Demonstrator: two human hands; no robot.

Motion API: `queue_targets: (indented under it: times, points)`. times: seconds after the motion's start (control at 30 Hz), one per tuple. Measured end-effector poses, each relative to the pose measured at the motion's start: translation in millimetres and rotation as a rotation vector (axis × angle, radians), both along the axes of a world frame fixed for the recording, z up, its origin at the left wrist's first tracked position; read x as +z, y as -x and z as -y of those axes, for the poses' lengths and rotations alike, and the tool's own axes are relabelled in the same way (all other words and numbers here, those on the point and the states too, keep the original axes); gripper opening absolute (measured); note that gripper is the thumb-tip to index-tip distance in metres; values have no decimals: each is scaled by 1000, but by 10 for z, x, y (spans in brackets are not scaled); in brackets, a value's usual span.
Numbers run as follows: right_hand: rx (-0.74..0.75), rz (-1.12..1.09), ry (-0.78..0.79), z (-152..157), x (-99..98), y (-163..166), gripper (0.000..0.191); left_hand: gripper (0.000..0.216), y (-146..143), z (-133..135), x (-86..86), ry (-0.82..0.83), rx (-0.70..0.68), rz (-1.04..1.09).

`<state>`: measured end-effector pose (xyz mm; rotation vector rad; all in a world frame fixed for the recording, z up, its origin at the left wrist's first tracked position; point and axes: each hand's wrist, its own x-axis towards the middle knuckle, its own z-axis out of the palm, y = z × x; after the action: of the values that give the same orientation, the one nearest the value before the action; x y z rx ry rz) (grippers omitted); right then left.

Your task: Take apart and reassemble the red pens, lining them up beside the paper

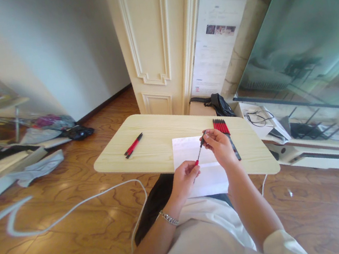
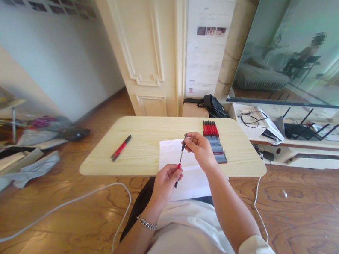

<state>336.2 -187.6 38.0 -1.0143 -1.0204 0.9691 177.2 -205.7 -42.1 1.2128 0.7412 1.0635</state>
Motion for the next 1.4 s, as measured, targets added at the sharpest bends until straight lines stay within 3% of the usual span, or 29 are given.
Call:
queue_targets:
  times: [0.2,0.4,0.53,0.73,0.83,1.03,1.3,1.4]
  points:
    - [-8,118,18,50,-55,36,31,31,-8,5,48,53,-14,31]
    - [73,183,59,182,-275,115,28,37,-3,18,65,116,-48,63]
    - [115,144,68,246,-337,101,25,38,8,58,99,155,-103,76]
    - [208,1,111,343,-244,73,25,30,69,144,240,280,-323,228]
    - [218,-71,134,362,-267,81,27,29,90,170,283,325,-355,260]
    - [81,14,118,319,-518,135,31,30,6,164,187,287,-156,104]
    - [-219,296,185,327,-628,273,30,25,-33,134,17,-58,213,-182]
    - [-299,307,206,358,-658,305,33,25,-23,121,38,-85,198,-213]
